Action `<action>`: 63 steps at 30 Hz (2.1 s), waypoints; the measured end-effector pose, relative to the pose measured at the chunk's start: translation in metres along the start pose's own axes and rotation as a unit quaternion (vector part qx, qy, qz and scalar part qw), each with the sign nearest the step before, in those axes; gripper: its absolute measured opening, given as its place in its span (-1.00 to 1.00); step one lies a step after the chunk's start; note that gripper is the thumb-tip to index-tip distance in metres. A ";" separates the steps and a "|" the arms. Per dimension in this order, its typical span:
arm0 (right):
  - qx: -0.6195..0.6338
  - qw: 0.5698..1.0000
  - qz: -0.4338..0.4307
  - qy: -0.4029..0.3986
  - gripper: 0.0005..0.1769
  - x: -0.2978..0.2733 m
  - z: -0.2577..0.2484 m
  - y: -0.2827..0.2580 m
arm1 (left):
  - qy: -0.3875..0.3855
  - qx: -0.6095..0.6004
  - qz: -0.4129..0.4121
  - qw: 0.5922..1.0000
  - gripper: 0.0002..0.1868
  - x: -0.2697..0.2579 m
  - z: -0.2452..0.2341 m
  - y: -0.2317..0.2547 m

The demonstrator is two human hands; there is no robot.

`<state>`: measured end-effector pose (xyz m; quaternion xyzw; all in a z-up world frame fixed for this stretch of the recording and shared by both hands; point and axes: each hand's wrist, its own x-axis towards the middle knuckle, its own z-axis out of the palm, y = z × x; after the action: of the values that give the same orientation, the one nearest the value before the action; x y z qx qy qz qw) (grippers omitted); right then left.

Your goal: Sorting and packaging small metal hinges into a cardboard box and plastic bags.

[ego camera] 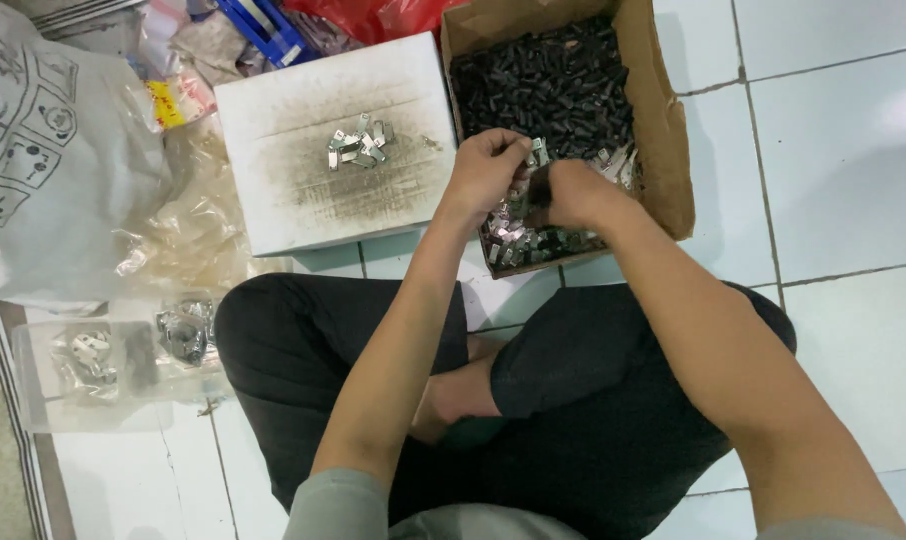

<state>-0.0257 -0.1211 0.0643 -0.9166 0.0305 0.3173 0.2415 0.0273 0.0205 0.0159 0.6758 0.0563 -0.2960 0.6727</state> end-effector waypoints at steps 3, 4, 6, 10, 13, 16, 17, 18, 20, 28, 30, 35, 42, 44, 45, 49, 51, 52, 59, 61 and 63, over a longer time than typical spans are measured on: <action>-0.127 0.986 -0.094 0.061 -0.68 0.046 0.055 0.010 | -0.027 -0.007 -0.021 0.999 -0.75 -0.007 -0.005 0.012; -0.127 0.985 -0.096 0.061 -0.68 0.052 0.076 0.018 | -0.025 -0.006 -0.020 0.999 -0.75 -0.012 -0.004 0.015; -0.368 0.856 -0.235 0.277 -0.74 0.064 0.118 0.035 | -0.025 0.008 -0.013 1.000 -0.70 -0.020 -0.004 0.022; -0.312 0.885 -0.242 0.247 -0.80 0.070 0.118 0.039 | -0.022 -0.005 -0.025 0.999 -0.69 -0.014 -0.009 0.013; -0.337 0.876 -0.259 0.228 -0.86 0.077 0.117 0.049 | -0.008 -0.031 -0.033 0.999 -0.68 -0.023 -0.011 0.023; -0.215 0.948 -0.190 0.134 -0.81 0.070 0.088 0.044 | -0.011 -0.059 -0.045 0.997 -0.67 -0.032 -0.011 0.028; -0.129 0.982 -0.099 0.095 -0.82 0.058 0.067 0.035 | -0.016 -0.085 -0.046 0.995 -0.66 -0.030 -0.012 0.027; -0.040 0.998 -0.006 0.056 -0.82 0.046 0.046 0.026 | -0.020 -0.111 -0.047 0.992 -0.65 -0.028 -0.013 0.025; 0.034 0.998 -0.003 0.048 -0.69 0.018 0.016 0.028 | -0.020 -0.114 -0.049 0.992 -0.65 -0.027 -0.013 0.025; 0.345 0.938 0.017 -0.016 -0.66 -0.017 -0.039 0.047 | -0.028 -0.057 -0.069 0.996 -0.63 -0.018 0.002 0.014; 0.335 0.942 0.026 -0.013 -0.66 -0.019 -0.041 0.046 | -0.045 -0.016 -0.073 0.996 -0.55 -0.027 0.009 0.023; 0.346 0.938 0.023 0.007 -0.64 -0.016 -0.047 0.060 | -0.068 -0.147 -0.092 0.982 -0.52 -0.045 0.014 0.044; 0.396 0.917 -0.029 0.029 -0.64 -0.019 -0.049 0.054 | -0.086 -0.205 -0.077 0.972 -0.50 -0.025 0.016 0.010; 0.399 0.916 -0.036 0.039 -0.64 -0.013 -0.042 0.056 | -0.075 -0.179 -0.066 0.979 -0.52 -0.023 0.019 0.004; 0.400 0.914 -0.044 0.048 -0.63 -0.008 -0.039 0.056 | -0.061 -0.154 -0.055 0.985 -0.53 -0.021 0.019 0.001; 0.356 0.930 -0.040 0.080 -0.64 0.006 -0.024 0.057 | -0.003 -0.070 -0.024 0.997 -0.61 -0.003 0.020 -0.023; 0.348 0.931 -0.036 0.102 -0.55 0.022 -0.012 0.065 | 0.032 -0.017 -0.006 0.999 -0.65 0.005 0.018 -0.030; 0.345 0.932 -0.041 0.100 -0.55 0.023 -0.011 0.062 | 0.038 -0.018 -0.004 0.999 -0.65 0.001 0.016 -0.023; 0.399 0.908 -0.050 0.118 -0.69 0.007 -0.012 0.022 | 0.043 -0.002 0.036 0.998 -0.69 -0.016 0.000 0.009; 0.424 0.896 -0.058 0.121 -0.73 0.009 -0.012 0.012 | 0.040 0.056 0.041 0.997 -0.70 -0.024 -0.010 0.024; 0.427 0.891 -0.070 0.137 -0.80 0.017 -0.014 0.006 | 0.052 0.138 0.060 0.987 -0.71 -0.033 -0.025 0.042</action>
<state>-0.0055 -0.1310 0.0617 -0.7593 0.1315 0.1272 0.6245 0.0283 0.0513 0.0664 0.7789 0.0094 -0.2247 0.5854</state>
